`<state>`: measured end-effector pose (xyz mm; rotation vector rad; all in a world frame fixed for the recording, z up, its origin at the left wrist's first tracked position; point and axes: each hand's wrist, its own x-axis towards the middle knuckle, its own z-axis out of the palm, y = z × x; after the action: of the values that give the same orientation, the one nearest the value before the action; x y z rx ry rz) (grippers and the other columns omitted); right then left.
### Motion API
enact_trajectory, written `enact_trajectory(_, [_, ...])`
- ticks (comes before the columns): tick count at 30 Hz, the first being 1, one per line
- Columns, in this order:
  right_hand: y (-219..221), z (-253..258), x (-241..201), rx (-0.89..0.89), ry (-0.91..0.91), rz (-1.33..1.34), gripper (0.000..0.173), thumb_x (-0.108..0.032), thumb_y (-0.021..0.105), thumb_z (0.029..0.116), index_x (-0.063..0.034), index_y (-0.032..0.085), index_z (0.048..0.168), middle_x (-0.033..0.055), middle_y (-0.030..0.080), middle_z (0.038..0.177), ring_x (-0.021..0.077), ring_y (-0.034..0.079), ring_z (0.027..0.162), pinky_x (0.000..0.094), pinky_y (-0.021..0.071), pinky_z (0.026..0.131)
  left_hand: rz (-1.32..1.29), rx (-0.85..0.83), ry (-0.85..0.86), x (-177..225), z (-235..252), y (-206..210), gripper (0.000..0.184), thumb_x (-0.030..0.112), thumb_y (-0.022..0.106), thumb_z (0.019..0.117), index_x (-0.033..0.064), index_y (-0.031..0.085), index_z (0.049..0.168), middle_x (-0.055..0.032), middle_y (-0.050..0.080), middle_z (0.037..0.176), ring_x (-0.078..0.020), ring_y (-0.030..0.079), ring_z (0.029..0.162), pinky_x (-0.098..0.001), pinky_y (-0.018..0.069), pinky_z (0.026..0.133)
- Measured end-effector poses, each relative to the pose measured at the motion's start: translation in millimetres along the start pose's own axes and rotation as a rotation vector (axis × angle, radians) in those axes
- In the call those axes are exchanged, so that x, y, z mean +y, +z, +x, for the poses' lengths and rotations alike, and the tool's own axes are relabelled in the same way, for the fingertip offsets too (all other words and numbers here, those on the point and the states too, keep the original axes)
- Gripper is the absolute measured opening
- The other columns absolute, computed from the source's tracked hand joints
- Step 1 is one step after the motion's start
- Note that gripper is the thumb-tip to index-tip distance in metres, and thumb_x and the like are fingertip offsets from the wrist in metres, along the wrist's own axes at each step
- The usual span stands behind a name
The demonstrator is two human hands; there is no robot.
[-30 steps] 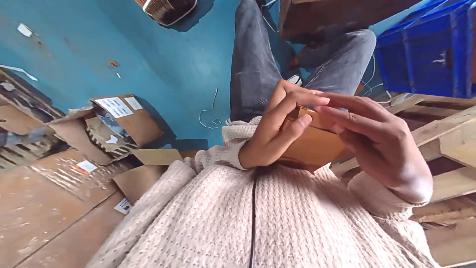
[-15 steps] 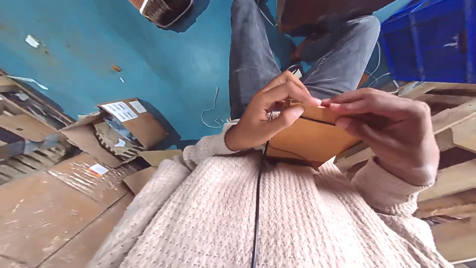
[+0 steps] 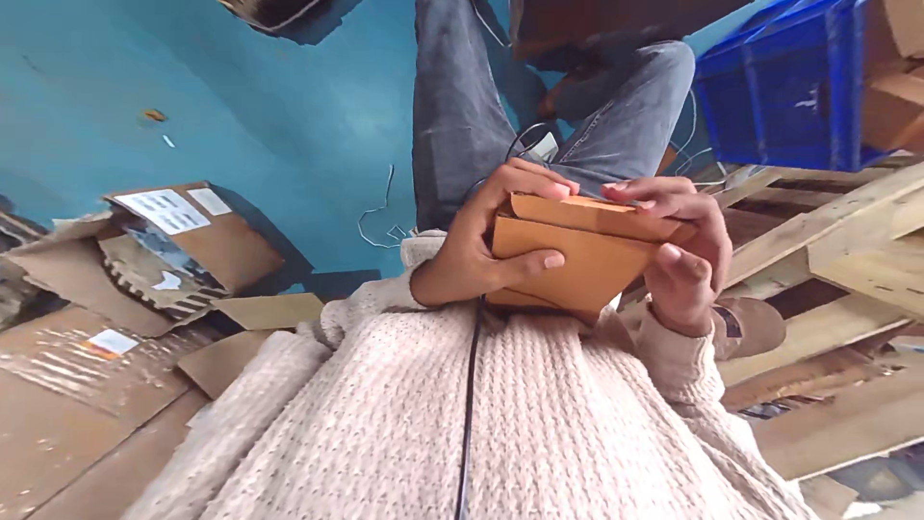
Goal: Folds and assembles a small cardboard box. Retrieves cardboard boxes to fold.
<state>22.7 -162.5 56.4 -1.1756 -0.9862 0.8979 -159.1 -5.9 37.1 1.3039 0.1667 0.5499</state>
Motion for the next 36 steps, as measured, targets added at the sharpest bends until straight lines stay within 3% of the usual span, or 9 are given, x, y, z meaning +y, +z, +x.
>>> enact_trajectory(4, [2.5, -1.4, 7.2, -0.037, -0.124, -0.236, 0.04, -0.044, 0.057, 0.1004, -0.013, 0.061, 0.126, 0.0068, 0.06, 0.138, 0.0251, 0.055, 0.132, 0.0453, 0.0496, 0.108, -0.048, -0.015, -0.047, 2.9, -0.6, 4.0, 0.063, 0.031, 0.082, 0.0845, 0.0077, 0.048, 0.132, -0.0077, 0.055, 0.136, -0.019, 0.054, 0.13, -0.0376, 0.049, 0.109])
enact_trajectory(6, [0.2, -1.4, 7.3, -0.048, -0.137, -0.25, 0.041, -0.043, 0.06, 0.0991, -0.0117, 0.061, 0.125, 0.0085, 0.06, 0.138, 0.0266, 0.056, 0.131, 0.0464, 0.0505, 0.108, -0.097, -0.029, -0.046, 3.0, 1.6, 5.2, 0.073, 0.032, 0.084, 0.0821, 0.0049, 0.044, 0.136, -0.0126, 0.049, 0.145, -0.0234, 0.051, 0.134, -0.0404, 0.0472, 0.112])
enact_trajectory(9, [-5.7, -0.1, 3.5, -0.04, -0.094, -0.17, 0.048, -0.05, 0.039, 0.1064, -0.0141, 0.065, 0.123, 0.0042, 0.063, 0.134, 0.0239, 0.058, 0.129, 0.045, 0.0495, 0.109, -0.16, -0.028, -0.05, 2.1, 7.0, 8.4, 0.074, 0.037, 0.08, 0.0859, 0.0026, 0.041, 0.139, -0.0148, 0.05, 0.144, -0.0253, 0.055, 0.131, -0.0424, 0.0498, 0.109])
enact_trajectory(11, [-8.2, 4.0, -0.5, -0.014, -0.069, -0.147, 0.048, -0.045, 0.034, 0.1088, -0.012, 0.067, 0.119, 0.004, 0.066, 0.13, 0.0229, 0.06, 0.127, 0.0444, 0.0508, 0.108, -0.137, -0.002, -0.055, 3.2, 11.7, 10.5, 0.066, 0.037, 0.072, 0.0929, 0.0002, 0.041, 0.138, -0.0147, 0.054, 0.141, -0.0234, 0.059, 0.126, -0.0406, 0.0524, 0.106])
enact_trajectory(14, [-16.0, 10.1, -6.9, -0.034, -0.061, -0.199, 0.04, -0.039, 0.04, 0.1098, -0.0095, 0.065, 0.121, 0.0045, 0.068, 0.13, 0.0225, 0.063, 0.125, 0.043, 0.0531, 0.107, -0.103, -0.015, -0.048, 5.5, 20.0, 9.1, 0.058, 0.031, 0.066, 0.0986, -0.003, 0.04, 0.138, -0.0147, 0.054, 0.14, -0.022, 0.057, 0.128, -0.0392, 0.0508, 0.108])
enact_trajectory(20, [-47.6, 18.2, -29.7, -0.267, 0.036, -0.287, 0.034, -0.015, 0.052, 0.1069, -0.0035, 0.063, 0.136, 0.0067, 0.064, 0.14, 0.0189, 0.062, 0.128, 0.0365, 0.0528, 0.11, -0.052, -0.207, -0.064, 5.4, 42.6, -1.1, 0.082, 0.024, 0.078, 0.0848, -0.0149, 0.032, 0.141, -0.0194, 0.053, 0.135, -0.0213, 0.054, 0.129, -0.0354, 0.0487, 0.109])
enact_trajectory(25, [-54.1, 26.9, -39.0, -0.312, 0.131, -0.48, 0.032, -0.006, 0.055, 0.1028, -0.0001, 0.064, 0.133, 0.0051, 0.069, 0.13, 0.0054, 0.068, 0.113, 0.0223, 0.0558, 0.099, 0.083, -0.302, -0.076, 7.1, 51.0, 2.1, 0.091, 0.029, 0.079, 0.0761, -0.0145, 0.035, 0.143, -0.0181, 0.054, 0.13, -0.0229, 0.054, 0.123, -0.035, 0.0497, 0.106])
enact_trajectory(30, [-44.7, 23.8, -29.5, -0.261, 0.087, -0.418, 0.028, -0.003, 0.055, 0.1017, 0.0014, 0.068, 0.126, 0.0104, 0.068, 0.132, 0.016, 0.066, 0.121, 0.0317, 0.0545, 0.106, 0.1, -0.248, -0.081, 5.5, 43.9, 2.5, 0.093, 0.028, 0.079, 0.0787, -0.0154, 0.032, 0.145, -0.0231, 0.05, 0.138, -0.0252, 0.051, 0.13, -0.036, 0.0467, 0.111])
enact_trajectory(36, [-28.2, 11.6, -21.8, -0.19, 0.031, -0.326, 0.027, -0.004, 0.055, 0.1018, -0.001, 0.07, 0.124, 0.0102, 0.069, 0.131, 0.0228, 0.063, 0.125, 0.0409, 0.0513, 0.11, 0.07, -0.155, -0.049, 4.2, 35.2, 10.6, 0.089, 0.031, 0.079, 0.0821, -0.0166, 0.035, 0.143, -0.0233, 0.051, 0.135, -0.0222, 0.055, 0.124, -0.0337, 0.0491, 0.106])
